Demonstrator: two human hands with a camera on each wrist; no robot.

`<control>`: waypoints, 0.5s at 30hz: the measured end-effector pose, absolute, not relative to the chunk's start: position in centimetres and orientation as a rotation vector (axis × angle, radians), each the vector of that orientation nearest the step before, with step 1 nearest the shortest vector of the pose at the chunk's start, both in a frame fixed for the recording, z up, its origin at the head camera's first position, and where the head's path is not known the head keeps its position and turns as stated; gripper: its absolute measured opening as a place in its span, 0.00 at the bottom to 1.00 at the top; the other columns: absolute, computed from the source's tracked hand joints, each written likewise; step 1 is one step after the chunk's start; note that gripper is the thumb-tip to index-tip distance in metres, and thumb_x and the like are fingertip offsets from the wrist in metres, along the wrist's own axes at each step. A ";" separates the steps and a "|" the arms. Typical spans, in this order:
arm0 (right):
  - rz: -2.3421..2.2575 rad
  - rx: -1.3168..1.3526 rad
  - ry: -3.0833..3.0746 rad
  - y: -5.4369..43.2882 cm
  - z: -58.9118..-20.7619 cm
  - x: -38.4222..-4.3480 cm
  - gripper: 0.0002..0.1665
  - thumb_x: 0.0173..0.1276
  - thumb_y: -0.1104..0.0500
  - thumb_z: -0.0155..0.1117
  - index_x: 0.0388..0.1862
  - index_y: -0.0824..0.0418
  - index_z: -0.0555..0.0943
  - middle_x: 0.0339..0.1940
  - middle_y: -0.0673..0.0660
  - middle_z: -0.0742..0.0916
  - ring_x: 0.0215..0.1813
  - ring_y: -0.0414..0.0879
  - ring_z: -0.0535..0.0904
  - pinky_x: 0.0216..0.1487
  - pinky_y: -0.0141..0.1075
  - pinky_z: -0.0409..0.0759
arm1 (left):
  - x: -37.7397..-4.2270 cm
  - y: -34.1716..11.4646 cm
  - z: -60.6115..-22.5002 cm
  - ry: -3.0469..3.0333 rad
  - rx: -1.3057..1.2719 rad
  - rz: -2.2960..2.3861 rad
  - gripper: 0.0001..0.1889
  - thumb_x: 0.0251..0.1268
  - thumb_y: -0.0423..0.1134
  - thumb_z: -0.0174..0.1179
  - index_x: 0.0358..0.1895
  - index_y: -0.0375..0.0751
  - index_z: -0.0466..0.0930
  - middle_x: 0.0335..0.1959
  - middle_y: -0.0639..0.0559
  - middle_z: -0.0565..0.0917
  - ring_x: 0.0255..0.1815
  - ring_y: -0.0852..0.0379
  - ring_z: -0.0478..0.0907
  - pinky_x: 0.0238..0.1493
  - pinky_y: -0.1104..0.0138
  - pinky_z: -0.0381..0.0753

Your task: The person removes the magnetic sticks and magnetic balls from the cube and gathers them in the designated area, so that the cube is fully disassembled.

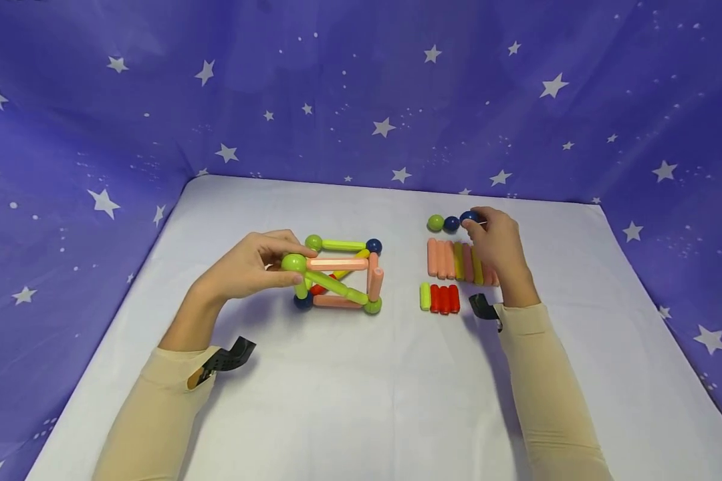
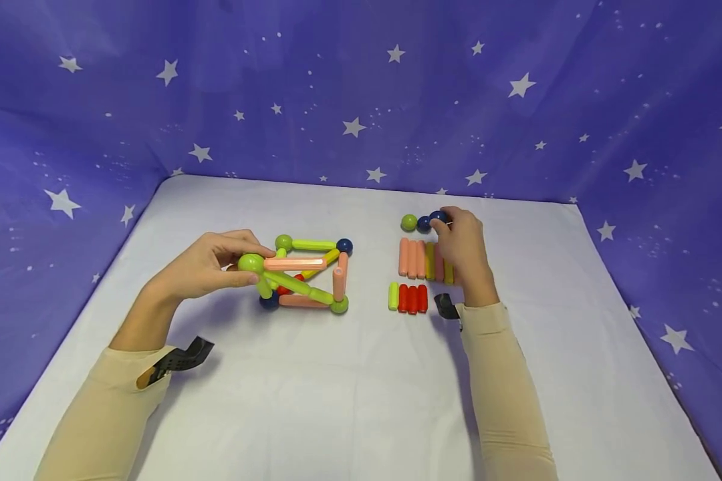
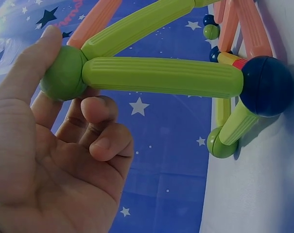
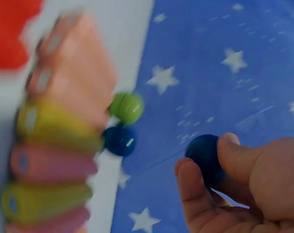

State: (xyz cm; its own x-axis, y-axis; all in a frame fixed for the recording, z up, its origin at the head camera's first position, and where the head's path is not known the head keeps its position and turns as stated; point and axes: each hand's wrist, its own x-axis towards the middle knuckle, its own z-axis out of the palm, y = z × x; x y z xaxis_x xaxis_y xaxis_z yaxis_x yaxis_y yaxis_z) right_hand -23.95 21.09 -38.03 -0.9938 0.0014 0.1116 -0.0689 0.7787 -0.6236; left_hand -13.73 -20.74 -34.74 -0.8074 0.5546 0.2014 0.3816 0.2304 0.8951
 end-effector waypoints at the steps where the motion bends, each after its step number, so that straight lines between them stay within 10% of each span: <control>1: 0.984 0.049 -2.893 21.4 -38.1 -24.5 0.23 0.77 0.54 0.53 0.63 0.66 0.74 0.45 0.64 0.82 0.44 0.56 0.79 0.47 0.49 0.79 | -13.7 -20.9 -34.7 2.342 0.893 1.624 0.18 0.57 0.28 0.69 0.52 0.36 0.84 0.39 0.48 0.80 0.24 0.53 0.64 0.25 0.65 0.65; 15: 0.592 0.024 -3.268 23.5 -39.9 -29.9 0.23 0.73 0.64 0.56 0.64 0.70 0.71 0.58 0.71 0.77 0.54 0.63 0.73 0.61 0.57 0.70 | -14.1 -20.9 -35.1 2.309 0.930 1.654 0.18 0.55 0.26 0.69 0.52 0.35 0.84 0.37 0.47 0.80 0.25 0.53 0.65 0.25 0.64 0.65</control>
State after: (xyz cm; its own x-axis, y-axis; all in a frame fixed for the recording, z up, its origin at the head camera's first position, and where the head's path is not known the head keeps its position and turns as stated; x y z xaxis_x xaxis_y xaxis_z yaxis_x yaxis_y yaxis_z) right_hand -29.86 23.53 -39.92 -0.9839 -0.0462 -0.1729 0.0174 0.9368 -0.3493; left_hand -14.07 -20.91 -35.06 -0.7958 0.5626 0.2241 0.3932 0.1986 0.8978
